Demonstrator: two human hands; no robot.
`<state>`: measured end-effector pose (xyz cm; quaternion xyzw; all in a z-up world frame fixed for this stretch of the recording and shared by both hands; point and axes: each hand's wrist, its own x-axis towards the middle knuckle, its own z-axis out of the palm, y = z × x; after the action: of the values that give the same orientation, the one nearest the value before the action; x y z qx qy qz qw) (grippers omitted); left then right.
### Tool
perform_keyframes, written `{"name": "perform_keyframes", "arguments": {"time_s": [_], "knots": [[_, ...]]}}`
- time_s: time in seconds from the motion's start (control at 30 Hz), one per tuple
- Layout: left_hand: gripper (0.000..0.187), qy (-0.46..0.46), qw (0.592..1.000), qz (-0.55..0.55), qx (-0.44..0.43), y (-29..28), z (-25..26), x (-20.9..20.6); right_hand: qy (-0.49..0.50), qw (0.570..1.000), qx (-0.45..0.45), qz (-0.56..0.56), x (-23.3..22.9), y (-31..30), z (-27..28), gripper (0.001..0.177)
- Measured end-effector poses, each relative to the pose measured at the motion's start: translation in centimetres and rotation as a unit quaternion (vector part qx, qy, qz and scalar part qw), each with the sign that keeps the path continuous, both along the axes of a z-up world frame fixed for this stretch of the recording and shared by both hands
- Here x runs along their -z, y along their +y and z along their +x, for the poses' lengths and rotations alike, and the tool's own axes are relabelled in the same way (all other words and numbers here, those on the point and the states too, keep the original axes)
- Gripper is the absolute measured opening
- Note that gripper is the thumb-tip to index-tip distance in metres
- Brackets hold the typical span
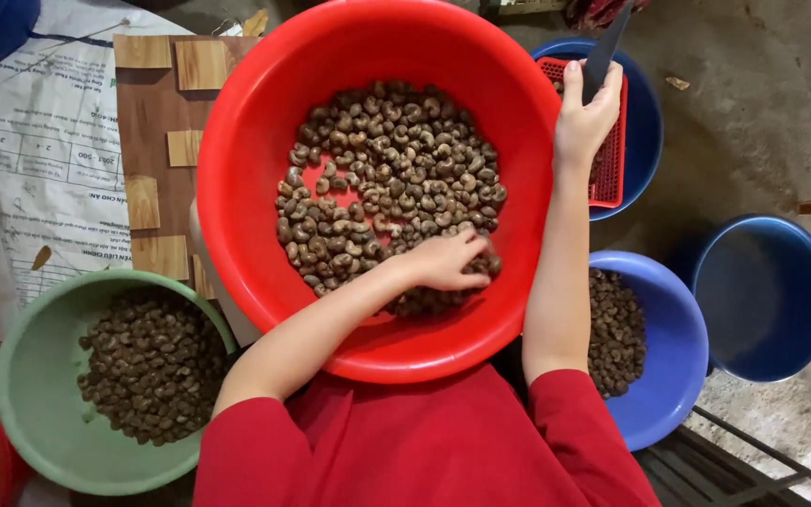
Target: A person sits on the floor and uses a small knife to peel or trim individual nuts from a large red bowl, sorting them into other containers.
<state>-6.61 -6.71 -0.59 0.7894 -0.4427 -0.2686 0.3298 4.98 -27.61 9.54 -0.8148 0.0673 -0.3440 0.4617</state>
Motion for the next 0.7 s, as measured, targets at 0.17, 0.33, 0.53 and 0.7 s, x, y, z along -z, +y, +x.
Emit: {"name": "perform_keyframes", "arguments": {"time_s": [0.17, 0.33, 0.53, 0.7], "knots": [[0.053, -0.278, 0.952, 0.107, -0.066, 1.2, 3.0, 3.0, 0.010, 1.000, -0.016, 0.009, -0.3, 0.4, 0.0, 0.013], [0.020, -0.366, 0.919, 0.027, -0.142, 1.3, 2.7, 6.1, 0.024, 0.999, -0.039, -0.023, -0.3, 1.5, 0.0, 0.010], [0.020, -0.195, 0.948, 0.250, -0.038, 3.3, 5.9, 4.6, 0.038, 0.997, -0.066, -0.033, -0.6, 3.0, -0.6, 0.011], [0.043, -0.152, 0.950, 0.194, -0.190, 7.0, 9.8, 7.6, 0.104, 0.980, -0.156, -0.059, -0.2, 4.6, -1.7, 0.019]]}}
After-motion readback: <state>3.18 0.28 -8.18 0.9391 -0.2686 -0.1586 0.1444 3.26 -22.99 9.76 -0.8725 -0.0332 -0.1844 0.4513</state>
